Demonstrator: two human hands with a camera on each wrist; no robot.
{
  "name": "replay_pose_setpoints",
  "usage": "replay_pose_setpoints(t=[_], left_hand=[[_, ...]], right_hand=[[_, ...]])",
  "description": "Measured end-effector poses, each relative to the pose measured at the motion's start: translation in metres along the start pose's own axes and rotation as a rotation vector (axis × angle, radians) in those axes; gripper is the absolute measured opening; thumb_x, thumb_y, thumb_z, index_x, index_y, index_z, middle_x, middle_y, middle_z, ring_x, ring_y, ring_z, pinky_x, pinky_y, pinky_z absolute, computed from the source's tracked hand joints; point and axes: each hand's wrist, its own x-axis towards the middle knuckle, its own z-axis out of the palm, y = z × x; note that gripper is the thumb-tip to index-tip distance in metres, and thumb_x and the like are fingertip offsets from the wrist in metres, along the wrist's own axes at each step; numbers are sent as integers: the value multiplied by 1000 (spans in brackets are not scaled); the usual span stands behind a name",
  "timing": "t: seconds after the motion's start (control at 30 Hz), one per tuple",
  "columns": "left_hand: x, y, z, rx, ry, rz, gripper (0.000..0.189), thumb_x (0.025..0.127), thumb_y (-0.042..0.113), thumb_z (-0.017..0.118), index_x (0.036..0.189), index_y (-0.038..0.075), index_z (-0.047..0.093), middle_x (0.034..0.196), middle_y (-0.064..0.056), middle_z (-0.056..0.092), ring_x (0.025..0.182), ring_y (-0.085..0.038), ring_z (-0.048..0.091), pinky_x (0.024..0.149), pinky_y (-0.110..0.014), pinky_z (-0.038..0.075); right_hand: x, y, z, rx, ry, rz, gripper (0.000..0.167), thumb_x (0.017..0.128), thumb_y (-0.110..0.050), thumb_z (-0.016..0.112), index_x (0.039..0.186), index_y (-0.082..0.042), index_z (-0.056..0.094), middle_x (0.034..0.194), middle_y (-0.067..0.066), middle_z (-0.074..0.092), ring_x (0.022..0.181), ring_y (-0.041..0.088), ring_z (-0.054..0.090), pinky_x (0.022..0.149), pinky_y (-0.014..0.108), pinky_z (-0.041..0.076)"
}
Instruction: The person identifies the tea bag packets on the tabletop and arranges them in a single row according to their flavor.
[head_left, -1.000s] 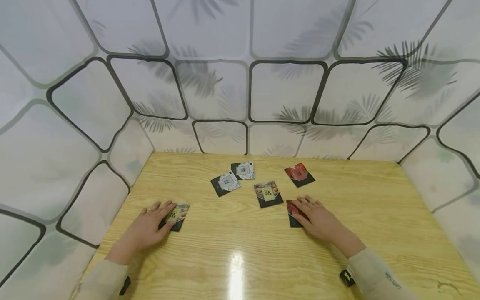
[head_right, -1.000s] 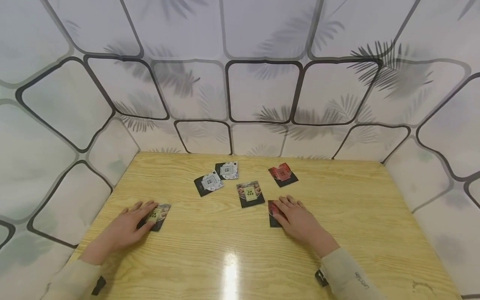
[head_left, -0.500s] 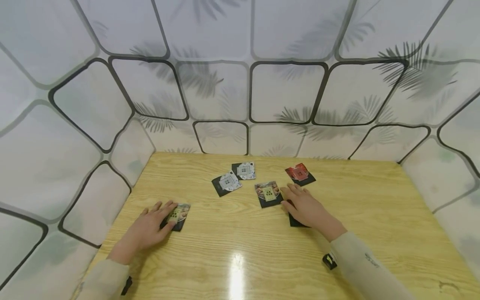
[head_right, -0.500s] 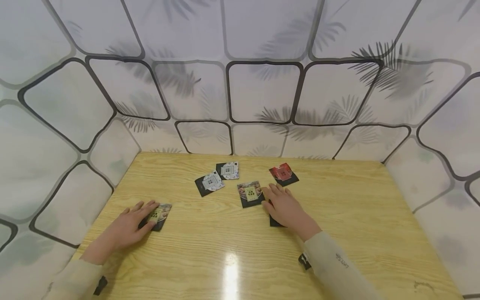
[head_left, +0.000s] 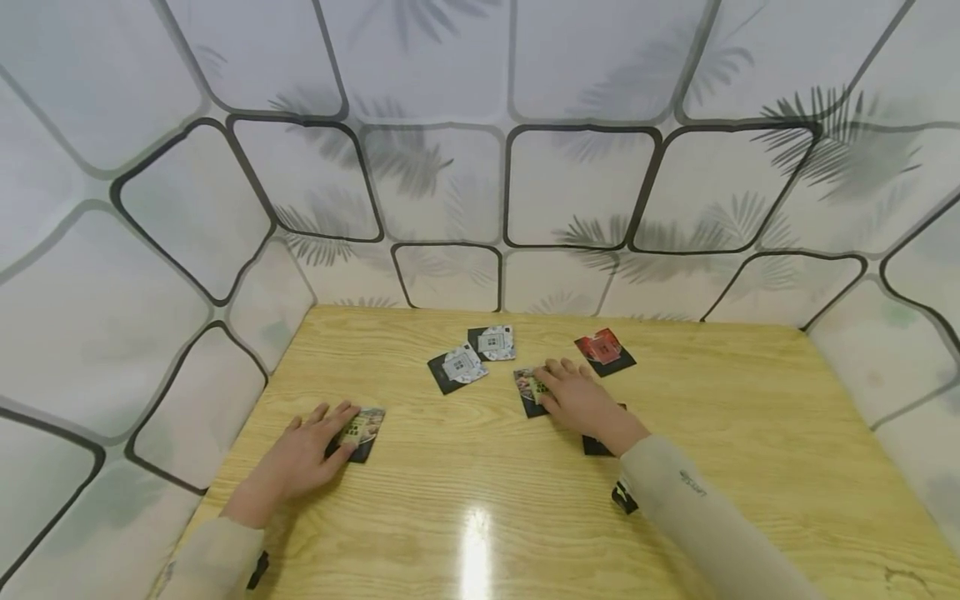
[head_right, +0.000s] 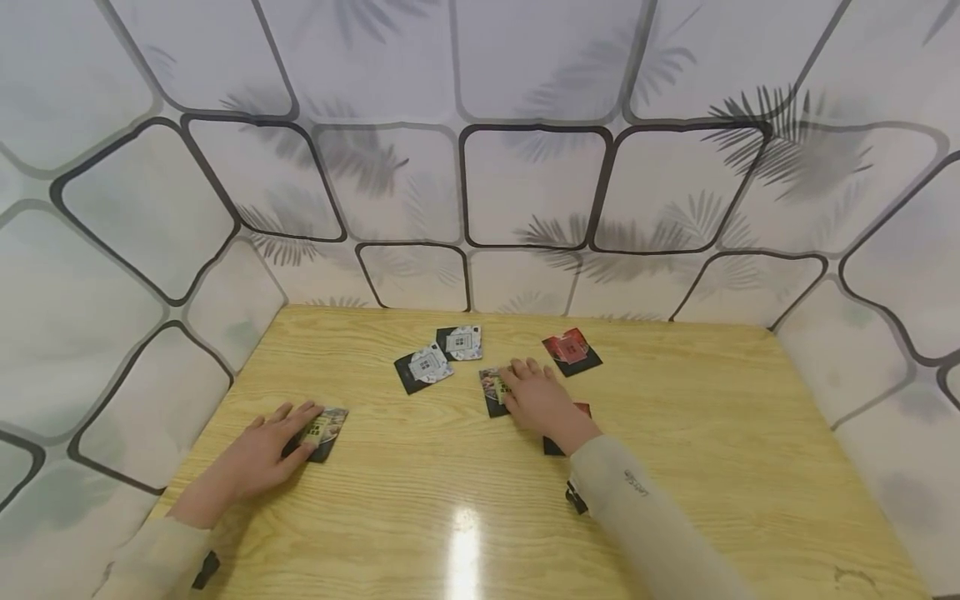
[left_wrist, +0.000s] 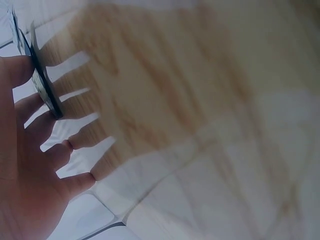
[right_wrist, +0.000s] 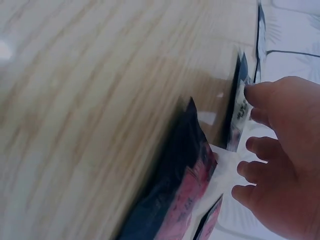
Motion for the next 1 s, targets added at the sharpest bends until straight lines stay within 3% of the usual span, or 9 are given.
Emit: replay_pose_setpoints(t=[0.13,0.73,1.0], left_hand=[[0,1,0,1,-6,-8,58,109,36,57,158,6,48,161,-19,49,145,-55,45,109,-80,36],[0,2,-1,6,-3,-13,58,109,35,57,158,6,48,161,-20,50,145,-56,45,108,-80,37],[1,1,0,8,-9,-13,58,109,35,57,159,6,47,162,-20,49,146,-56,45,109,-81,36]], right_hand=[[1,-4,5,14,-33,16,59,111,-35,55,162,-8,42,167,26,36,156,51,30,123,72,28],[5,-39,14,15,16,-16,64,106,-44,61,156,-7,50,160,21,51,153,43,42,124,65,31],[10,-55,19,13,14,-54,63,107,-45,59,157,-7,51,163,20,48,155,42,39,127,61,28]])
